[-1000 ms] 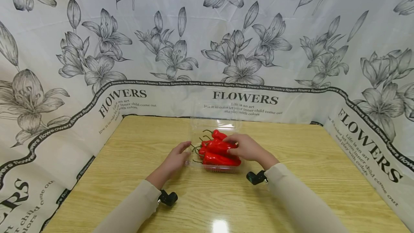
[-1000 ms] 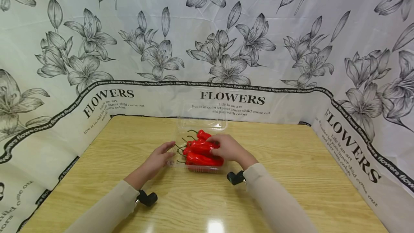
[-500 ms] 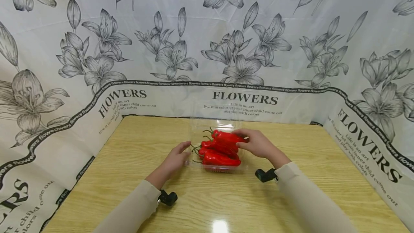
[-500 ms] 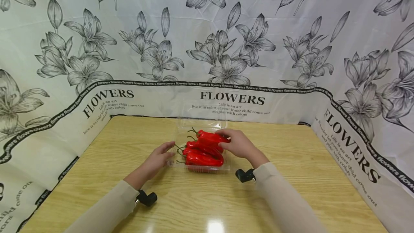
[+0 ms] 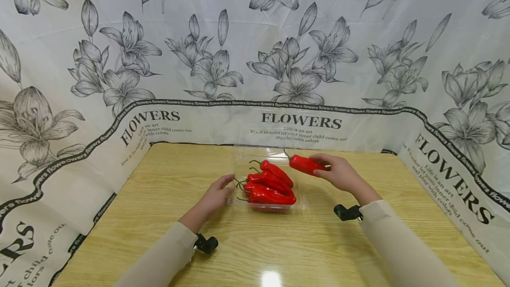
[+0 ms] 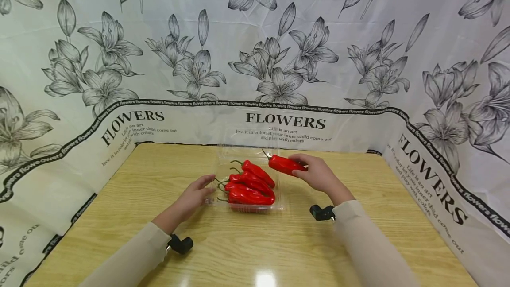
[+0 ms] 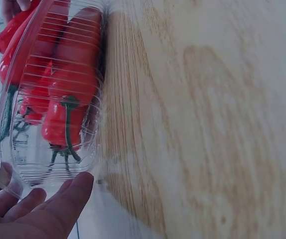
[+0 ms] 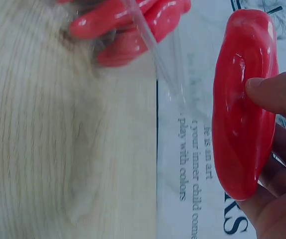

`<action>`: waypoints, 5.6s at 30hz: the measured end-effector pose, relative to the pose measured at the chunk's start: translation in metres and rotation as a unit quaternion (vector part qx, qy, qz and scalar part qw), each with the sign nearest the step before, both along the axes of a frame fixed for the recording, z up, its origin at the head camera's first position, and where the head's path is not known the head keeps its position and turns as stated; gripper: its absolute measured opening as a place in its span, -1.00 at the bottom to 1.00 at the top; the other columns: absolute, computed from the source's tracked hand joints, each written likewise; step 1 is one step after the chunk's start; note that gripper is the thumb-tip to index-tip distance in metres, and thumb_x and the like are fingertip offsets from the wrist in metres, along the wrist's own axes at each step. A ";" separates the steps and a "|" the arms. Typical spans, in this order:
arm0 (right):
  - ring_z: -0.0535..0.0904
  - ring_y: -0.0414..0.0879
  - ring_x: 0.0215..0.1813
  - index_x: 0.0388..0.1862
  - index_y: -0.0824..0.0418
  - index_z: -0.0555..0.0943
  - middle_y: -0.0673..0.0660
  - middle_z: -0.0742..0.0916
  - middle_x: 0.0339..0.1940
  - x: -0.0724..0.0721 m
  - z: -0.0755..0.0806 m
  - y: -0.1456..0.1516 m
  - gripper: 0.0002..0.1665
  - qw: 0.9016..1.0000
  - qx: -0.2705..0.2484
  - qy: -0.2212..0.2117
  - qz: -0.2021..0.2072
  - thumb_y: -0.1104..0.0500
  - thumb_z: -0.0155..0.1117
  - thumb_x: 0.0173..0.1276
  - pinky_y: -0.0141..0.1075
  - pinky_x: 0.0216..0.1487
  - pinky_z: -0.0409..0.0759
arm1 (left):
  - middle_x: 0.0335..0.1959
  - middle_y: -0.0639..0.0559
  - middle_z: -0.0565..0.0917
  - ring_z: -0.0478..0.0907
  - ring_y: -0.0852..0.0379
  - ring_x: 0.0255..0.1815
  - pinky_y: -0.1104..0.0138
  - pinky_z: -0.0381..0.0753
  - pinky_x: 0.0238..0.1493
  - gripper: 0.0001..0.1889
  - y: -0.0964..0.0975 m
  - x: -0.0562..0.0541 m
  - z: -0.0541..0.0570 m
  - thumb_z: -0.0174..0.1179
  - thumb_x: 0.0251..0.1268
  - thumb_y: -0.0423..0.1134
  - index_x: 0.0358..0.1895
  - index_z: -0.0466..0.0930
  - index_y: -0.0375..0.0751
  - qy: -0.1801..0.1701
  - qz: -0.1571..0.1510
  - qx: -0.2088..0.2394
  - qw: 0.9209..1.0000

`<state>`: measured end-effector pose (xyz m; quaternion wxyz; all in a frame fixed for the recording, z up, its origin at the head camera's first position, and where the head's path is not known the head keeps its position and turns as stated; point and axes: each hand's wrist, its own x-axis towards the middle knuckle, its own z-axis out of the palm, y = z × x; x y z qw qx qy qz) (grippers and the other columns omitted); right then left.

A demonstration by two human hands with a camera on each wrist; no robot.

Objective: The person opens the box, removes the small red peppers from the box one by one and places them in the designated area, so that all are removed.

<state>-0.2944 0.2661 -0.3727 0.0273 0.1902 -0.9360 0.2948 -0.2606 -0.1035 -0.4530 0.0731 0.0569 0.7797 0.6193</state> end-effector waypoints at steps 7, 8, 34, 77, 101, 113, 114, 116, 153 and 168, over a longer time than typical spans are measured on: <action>0.54 0.24 0.15 0.32 0.21 0.45 0.32 0.59 0.23 -0.001 -0.008 0.024 -0.46 0.999 0.003 -0.014 -0.039 0.13 0.23 0.38 0.06 0.06 0.60 | 0.51 -0.16 0.22 0.08 -0.15 0.54 -0.08 0.12 0.46 -0.49 0.000 -0.001 0.000 -0.09 0.48 -0.34 0.45 0.20 -0.26 0.001 0.000 0.005 1.000; 0.54 0.25 0.15 0.33 0.21 0.45 0.32 0.59 0.24 -0.001 -0.009 0.027 -0.45 0.999 0.003 -0.018 -0.044 0.14 0.23 0.38 0.06 0.05 0.60 | 0.51 -0.16 0.23 0.08 -0.15 0.54 -0.08 0.11 0.47 -0.49 -0.001 -0.001 -0.001 -0.09 0.48 -0.34 0.45 0.20 -0.26 0.001 0.000 0.004 1.000; 0.47 0.38 0.14 0.35 0.35 0.36 0.51 0.50 0.23 0.011 -0.050 0.120 -0.37 0.988 0.039 -0.045 -0.144 0.10 0.21 0.39 0.15 0.05 0.52 | 0.51 -0.17 0.23 0.09 -0.15 0.54 -0.07 0.11 0.47 -0.48 -0.001 0.000 -0.001 -0.06 0.47 -0.34 0.45 0.20 -0.27 0.005 -0.003 0.010 1.000; 0.37 0.44 0.13 0.31 0.53 0.29 0.61 0.42 0.22 0.024 -0.058 0.171 -0.34 0.957 0.077 -0.105 -0.259 0.13 0.11 0.37 0.26 0.10 0.36 | 0.51 -0.15 0.22 0.06 -0.15 0.55 -0.09 0.08 0.48 -0.48 -0.003 -0.002 -0.006 -0.06 0.48 -0.29 0.47 0.18 -0.24 0.001 -0.009 0.010 1.000; 0.32 0.51 0.18 0.27 0.51 0.36 0.62 0.44 0.19 0.012 -0.036 0.139 -0.34 0.975 0.133 0.012 -0.176 0.09 0.17 0.35 0.33 0.18 0.30 | 0.51 -0.16 0.22 0.07 -0.16 0.55 -0.09 0.09 0.47 -0.48 -0.002 -0.002 -0.003 -0.08 0.49 -0.31 0.46 0.18 -0.26 0.002 -0.009 0.011 1.000; 0.41 0.45 0.14 0.33 0.37 0.39 0.55 0.43 0.26 0.012 -0.010 0.091 -0.34 0.985 0.138 0.035 -0.098 0.06 0.22 0.36 0.31 0.08 0.38 | 0.51 -0.17 0.21 0.08 -0.16 0.54 -0.07 0.12 0.47 -0.47 -0.002 0.000 -0.001 -0.08 0.48 -0.32 0.47 0.16 -0.27 -0.001 -0.013 0.017 1.000; 0.42 0.45 0.15 0.33 0.37 0.39 0.54 0.44 0.27 0.012 -0.008 0.087 -0.35 0.985 0.142 0.035 -0.090 0.05 0.22 0.36 0.30 0.08 0.39 | 0.51 -0.18 0.20 0.08 -0.17 0.54 -0.08 0.13 0.46 -0.48 -0.002 0.000 -0.001 -0.08 0.48 -0.33 0.47 0.16 -0.28 0.000 -0.014 0.016 1.000; 0.42 0.45 0.16 0.33 0.35 0.40 0.53 0.45 0.27 0.012 -0.005 0.080 -0.34 0.985 0.151 0.030 -0.075 0.04 0.23 0.35 0.30 0.09 0.40 | 0.52 -0.19 0.20 0.09 -0.17 0.54 -0.07 0.14 0.46 -0.48 -0.002 0.001 -0.001 -0.09 0.49 -0.33 0.47 0.16 -0.28 -0.002 -0.015 0.015 1.000; 0.59 0.15 0.07 0.23 0.20 0.54 0.21 0.68 0.11 0.026 0.005 -0.017 -0.46 0.985 0.130 0.094 0.070 0.08 0.35 0.28 0.10 0.09 0.54 | 0.54 -0.20 0.14 0.05 -0.21 0.54 -0.08 0.21 0.41 -0.47 -0.001 0.003 -0.002 -0.14 0.51 -0.34 0.49 0.11 -0.25 -0.006 -0.023 0.019 1.000; 0.59 0.09 0.06 0.19 0.17 0.57 0.15 0.68 0.11 0.030 0.000 -0.051 -0.50 0.985 0.107 0.083 0.109 0.10 0.34 0.28 0.03 0.08 0.56 | 0.53 -0.18 0.15 0.03 -0.19 0.55 -0.10 0.09 0.47 -0.47 -0.001 0.001 -0.006 -0.13 0.50 -0.35 0.49 0.12 -0.25 -0.004 -0.019 0.019 1.000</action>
